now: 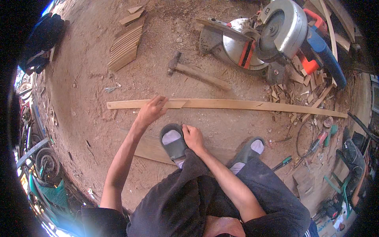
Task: The person uses pliers to remove nails from a thin piece of wood trim, then uses a pencil to mark cut lines on the wood surface while working on the ground in a workshop.
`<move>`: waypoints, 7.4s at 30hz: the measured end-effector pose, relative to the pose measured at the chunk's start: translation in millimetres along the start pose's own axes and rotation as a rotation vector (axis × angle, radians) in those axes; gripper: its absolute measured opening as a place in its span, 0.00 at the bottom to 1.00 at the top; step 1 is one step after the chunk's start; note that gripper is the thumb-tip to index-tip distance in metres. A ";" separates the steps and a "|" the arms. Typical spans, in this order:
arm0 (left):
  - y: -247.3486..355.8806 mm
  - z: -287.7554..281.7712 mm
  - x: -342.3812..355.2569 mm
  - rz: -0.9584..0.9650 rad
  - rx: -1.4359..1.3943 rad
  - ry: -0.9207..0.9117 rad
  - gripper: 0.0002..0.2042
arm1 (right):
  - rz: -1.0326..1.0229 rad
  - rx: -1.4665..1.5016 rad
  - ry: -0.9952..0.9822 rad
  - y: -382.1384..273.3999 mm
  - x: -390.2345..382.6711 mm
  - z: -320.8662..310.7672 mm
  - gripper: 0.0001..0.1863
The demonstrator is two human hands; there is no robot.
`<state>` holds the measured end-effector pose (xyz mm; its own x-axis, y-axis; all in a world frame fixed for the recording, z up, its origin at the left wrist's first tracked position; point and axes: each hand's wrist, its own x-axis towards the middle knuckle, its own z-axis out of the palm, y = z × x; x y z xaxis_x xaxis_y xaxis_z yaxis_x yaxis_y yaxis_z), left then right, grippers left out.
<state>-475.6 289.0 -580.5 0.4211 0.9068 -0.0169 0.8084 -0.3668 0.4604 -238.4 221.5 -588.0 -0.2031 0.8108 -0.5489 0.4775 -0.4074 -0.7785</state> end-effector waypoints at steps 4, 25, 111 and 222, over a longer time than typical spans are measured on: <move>11.0 7.7 15.1 0.081 0.038 0.034 0.18 | -0.033 0.085 0.031 -14.1 -0.3 1.6 0.19; 127.8 67.5 115.0 0.257 0.260 -0.076 0.09 | -0.198 0.130 0.283 45.3 21.5 36.0 0.26; 25.4 1.1 2.1 -0.140 -0.057 0.023 0.22 | 0.120 0.001 0.263 9.4 29.0 -2.8 0.28; 116.9 63.5 111.9 0.045 0.168 -0.168 0.11 | -0.363 -0.392 -0.226 29.2 24.1 -2.6 0.12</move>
<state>-307.9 334.4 -585.0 0.5095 0.8467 -0.1533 0.8384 -0.4483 0.3101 -227.1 230.3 -623.2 -0.5699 0.7421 -0.3529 0.6157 0.1012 -0.7814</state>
